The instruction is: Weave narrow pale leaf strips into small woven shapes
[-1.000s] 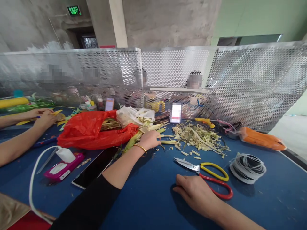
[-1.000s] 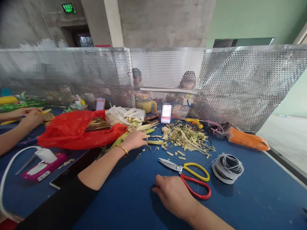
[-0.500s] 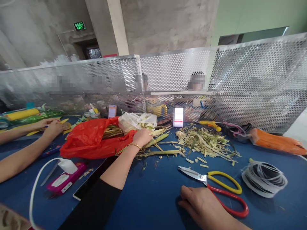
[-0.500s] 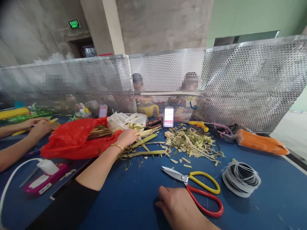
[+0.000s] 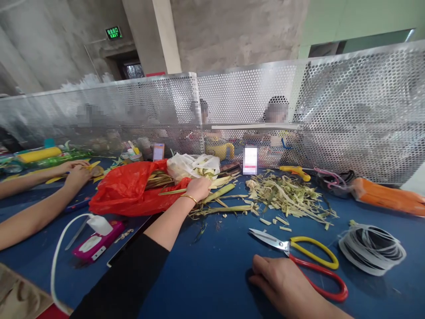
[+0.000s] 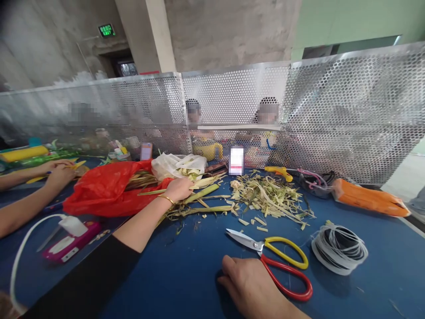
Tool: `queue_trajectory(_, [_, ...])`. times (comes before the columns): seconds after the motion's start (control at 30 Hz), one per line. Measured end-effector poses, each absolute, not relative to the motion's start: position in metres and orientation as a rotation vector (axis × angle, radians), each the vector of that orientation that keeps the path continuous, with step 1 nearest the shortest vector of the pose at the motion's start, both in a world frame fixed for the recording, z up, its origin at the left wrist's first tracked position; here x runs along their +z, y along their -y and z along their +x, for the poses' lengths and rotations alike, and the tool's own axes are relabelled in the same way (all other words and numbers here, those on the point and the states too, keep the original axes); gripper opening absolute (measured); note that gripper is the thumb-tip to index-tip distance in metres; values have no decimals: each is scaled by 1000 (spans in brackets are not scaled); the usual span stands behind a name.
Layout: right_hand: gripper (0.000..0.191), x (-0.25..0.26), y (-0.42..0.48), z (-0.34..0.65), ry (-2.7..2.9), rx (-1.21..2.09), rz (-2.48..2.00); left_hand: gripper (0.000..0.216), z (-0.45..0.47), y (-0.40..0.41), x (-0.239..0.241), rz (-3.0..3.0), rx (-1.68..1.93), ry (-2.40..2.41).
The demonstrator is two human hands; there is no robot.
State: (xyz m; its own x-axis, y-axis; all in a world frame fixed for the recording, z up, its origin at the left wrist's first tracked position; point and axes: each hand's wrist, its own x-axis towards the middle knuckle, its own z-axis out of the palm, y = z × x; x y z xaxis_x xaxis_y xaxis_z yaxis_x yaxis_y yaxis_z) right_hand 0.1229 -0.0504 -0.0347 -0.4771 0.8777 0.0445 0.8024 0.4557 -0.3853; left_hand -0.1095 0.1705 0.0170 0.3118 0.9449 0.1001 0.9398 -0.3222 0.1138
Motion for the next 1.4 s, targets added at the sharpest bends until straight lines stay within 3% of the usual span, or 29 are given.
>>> queue_trajectory(0.4, [15, -31, 50, 123, 2499, 433, -1454, 21, -128, -150, 61, 2656, 366, -1777])
queue_trajectory(0.73, [15, -31, 50, 125, 2475, 446, -1430, 20, -121, -125, 97, 2390, 777, -2018])
queue_trajectory(0.87, [17, -25, 51, 124, 2395, 536, -1427, 31, -92, -97, 86, 2207, 775, -1685])
queue_trajectory(1.03, [22, -14, 47, 122, 1847, 761, -1356, 34, -42, -46, 57, 1374, 773, -1022])
queue_trajectory(1.2, [38, -4, 40, 126, 1357, 1057, -1210, 38, -13, -18, 48, 1247, 719, -957])
queue_trajectory(1.4, [36, 10, 42, 128, 1217, 1133, -1181, 29, -11, -25, 39, 1252, 860, -1045])
